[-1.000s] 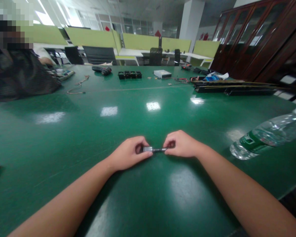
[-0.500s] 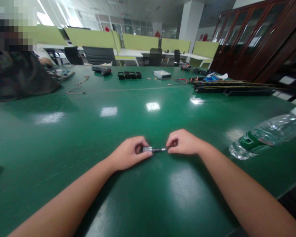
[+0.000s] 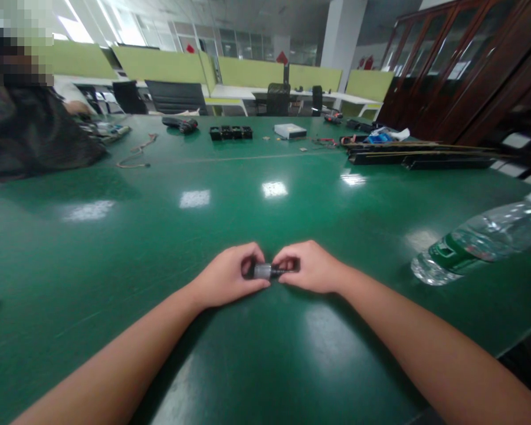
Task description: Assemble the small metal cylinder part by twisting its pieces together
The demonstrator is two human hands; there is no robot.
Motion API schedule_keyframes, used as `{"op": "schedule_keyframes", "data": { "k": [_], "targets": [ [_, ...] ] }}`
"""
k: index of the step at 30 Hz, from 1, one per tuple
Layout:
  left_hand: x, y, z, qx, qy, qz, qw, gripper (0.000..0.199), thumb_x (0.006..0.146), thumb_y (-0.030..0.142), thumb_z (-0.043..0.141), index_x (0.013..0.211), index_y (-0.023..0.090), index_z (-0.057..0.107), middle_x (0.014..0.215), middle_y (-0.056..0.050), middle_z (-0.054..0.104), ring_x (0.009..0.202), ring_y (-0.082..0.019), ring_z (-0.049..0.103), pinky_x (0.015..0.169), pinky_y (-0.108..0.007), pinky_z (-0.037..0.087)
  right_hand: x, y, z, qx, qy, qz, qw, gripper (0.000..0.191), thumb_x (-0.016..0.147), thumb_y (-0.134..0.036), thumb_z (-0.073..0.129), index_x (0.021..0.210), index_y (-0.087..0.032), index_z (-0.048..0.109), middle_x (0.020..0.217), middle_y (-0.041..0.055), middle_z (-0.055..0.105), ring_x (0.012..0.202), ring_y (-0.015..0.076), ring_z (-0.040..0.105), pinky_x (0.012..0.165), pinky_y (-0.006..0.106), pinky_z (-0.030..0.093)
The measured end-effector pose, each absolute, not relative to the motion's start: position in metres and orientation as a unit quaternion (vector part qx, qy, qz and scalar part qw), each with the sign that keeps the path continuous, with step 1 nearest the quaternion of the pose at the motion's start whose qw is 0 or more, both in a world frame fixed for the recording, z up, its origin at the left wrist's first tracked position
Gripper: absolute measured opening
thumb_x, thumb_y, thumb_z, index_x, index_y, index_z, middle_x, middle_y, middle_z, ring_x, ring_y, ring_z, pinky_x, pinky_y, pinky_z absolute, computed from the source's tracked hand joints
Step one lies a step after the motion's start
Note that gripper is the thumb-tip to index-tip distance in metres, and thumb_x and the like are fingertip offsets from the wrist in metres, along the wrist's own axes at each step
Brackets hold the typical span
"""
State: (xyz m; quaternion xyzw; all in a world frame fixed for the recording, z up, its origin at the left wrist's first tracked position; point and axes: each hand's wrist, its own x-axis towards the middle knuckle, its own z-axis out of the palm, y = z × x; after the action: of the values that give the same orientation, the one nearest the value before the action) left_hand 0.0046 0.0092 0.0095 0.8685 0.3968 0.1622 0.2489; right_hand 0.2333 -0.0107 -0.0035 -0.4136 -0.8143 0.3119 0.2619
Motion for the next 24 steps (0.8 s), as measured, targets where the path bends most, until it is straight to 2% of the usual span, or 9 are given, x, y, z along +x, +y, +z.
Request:
{"op": "schedule_keyframes", "data": {
  "k": [2, 7, 15, 24],
  "targets": [
    [0.0045, 0.0091, 0.0105, 0.871, 0.392, 0.162, 0.248, 0.032, 0.075, 0.042, 0.075, 0.090, 0.018, 0.062, 0.068, 0.004, 0.052, 0.062, -0.013, 0.050, 0.058, -0.023, 0.035, 0.2345, -0.0104, -0.0043, -0.417, -0.811, 0.314, 0.264, 0.022, 0.075, -0.012, 0.073, 0.096, -0.016, 0.074, 0.079, 0.0006, 0.070, 0.068, 0.0102, 0.062, 0.066, 0.020, 0.046],
    [0.0041, 0.0095, 0.0120, 0.868, 0.382, 0.157, 0.274, 0.032, 0.087, 0.049, 0.062, 0.093, 0.018, 0.064, 0.067, 0.003, 0.053, 0.061, -0.013, 0.049, 0.057, -0.024, 0.035, 0.2368, -0.0090, -0.0044, -0.382, -0.850, 0.248, 0.266, 0.015, 0.080, -0.017, 0.071, 0.094, -0.016, 0.076, 0.084, 0.0031, 0.071, 0.074, 0.0122, 0.062, 0.069, 0.022, 0.046],
    [0.0049, 0.0097, 0.0111, 0.872, 0.384, 0.160, 0.259, 0.027, 0.079, 0.041, 0.071, 0.090, 0.018, 0.065, 0.070, 0.002, 0.056, 0.063, -0.014, 0.050, 0.057, -0.023, 0.035, 0.2355, -0.0108, -0.0025, -0.370, -0.872, 0.204, 0.248, 0.017, 0.087, -0.022, 0.067, 0.099, -0.016, 0.077, 0.090, 0.0057, 0.073, 0.083, 0.0161, 0.063, 0.078, 0.026, 0.046],
    [0.0056, 0.0095, 0.0107, 0.875, 0.379, 0.166, 0.250, 0.027, 0.080, 0.042, 0.070, 0.087, 0.017, 0.064, 0.071, 0.002, 0.056, 0.064, -0.014, 0.050, 0.059, -0.023, 0.036, 0.2351, -0.0104, -0.0060, -0.364, -0.874, 0.192, 0.258, 0.016, 0.085, -0.025, 0.070, 0.097, -0.017, 0.077, 0.087, 0.0048, 0.072, 0.079, 0.0144, 0.062, 0.073, 0.025, 0.045]
  ]
}}
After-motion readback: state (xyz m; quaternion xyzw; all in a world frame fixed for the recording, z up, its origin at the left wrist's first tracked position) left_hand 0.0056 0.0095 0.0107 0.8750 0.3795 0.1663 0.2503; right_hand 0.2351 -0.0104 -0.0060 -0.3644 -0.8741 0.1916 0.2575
